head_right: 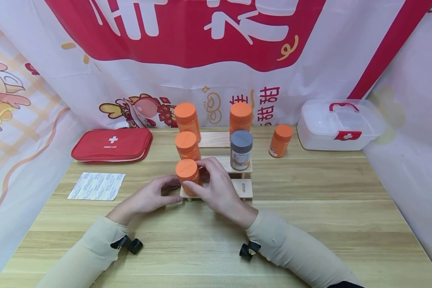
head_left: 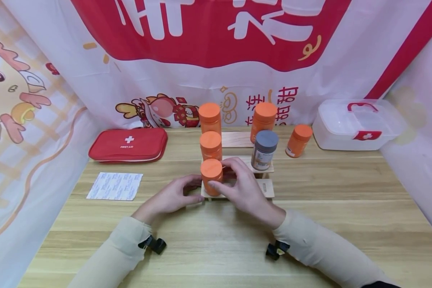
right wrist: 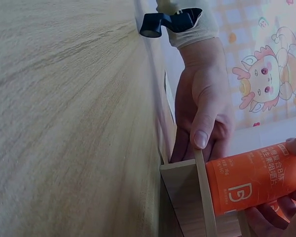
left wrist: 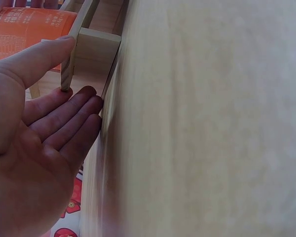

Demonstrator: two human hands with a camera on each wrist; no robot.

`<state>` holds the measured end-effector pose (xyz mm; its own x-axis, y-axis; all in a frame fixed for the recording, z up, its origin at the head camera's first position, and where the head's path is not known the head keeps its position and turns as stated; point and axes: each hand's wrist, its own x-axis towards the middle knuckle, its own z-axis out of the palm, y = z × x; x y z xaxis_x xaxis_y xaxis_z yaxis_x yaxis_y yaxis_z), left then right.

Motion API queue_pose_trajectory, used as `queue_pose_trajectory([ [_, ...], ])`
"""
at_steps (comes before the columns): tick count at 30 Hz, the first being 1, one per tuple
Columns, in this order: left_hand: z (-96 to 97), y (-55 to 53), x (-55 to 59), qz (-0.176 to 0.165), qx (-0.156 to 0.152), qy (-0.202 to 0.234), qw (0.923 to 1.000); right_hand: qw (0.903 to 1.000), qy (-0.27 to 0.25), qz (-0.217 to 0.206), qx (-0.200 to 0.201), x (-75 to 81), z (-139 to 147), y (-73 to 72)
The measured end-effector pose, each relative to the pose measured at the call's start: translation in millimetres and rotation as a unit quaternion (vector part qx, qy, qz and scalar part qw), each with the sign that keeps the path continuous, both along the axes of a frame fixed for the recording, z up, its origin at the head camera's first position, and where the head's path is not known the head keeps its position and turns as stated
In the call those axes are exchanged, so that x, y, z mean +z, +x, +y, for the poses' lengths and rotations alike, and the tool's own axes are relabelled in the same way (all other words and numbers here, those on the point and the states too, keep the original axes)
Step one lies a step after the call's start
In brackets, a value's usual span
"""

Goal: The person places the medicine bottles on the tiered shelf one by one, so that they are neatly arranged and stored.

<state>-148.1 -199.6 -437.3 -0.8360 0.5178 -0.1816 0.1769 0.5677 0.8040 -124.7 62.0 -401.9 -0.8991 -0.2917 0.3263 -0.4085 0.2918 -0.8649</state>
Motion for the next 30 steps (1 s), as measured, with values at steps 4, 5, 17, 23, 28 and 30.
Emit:
queue_pose_trajectory([
  [4,-0.3,-0.2,-0.8,0.002,-0.003,0.002,1.0000,1.0000,-0.003,0.001,0.001,-0.6,-0.3,0.4],
  [5,-0.3,-0.3,-0.9,0.002,-0.003,0.002,1.0000,1.0000,-0.003,0.001,0.000,-0.9,-0.4,0.4],
  [17,-0.4,1.0,0.1,0.001,-0.002,0.004,1.0000,1.0000,0.003,-0.006,-0.006,-1.2,-0.8,-0.8],
  [23,-0.4,1.5,-0.6,-0.004,0.005,0.000,1.0000,0.9999,0.010,-0.006,-0.006,0.0,0.2,0.3],
  [28,-0.5,1.7,0.3,-0.003,0.007,-0.002,1.0000,0.9997,0.023,0.005,-0.009,0.9,1.0,0.7],
  [30,-0.5,1.7,0.7,-0.001,0.006,-0.002,1.0000,0.9996,0.026,0.008,-0.007,0.9,1.3,0.5],
])
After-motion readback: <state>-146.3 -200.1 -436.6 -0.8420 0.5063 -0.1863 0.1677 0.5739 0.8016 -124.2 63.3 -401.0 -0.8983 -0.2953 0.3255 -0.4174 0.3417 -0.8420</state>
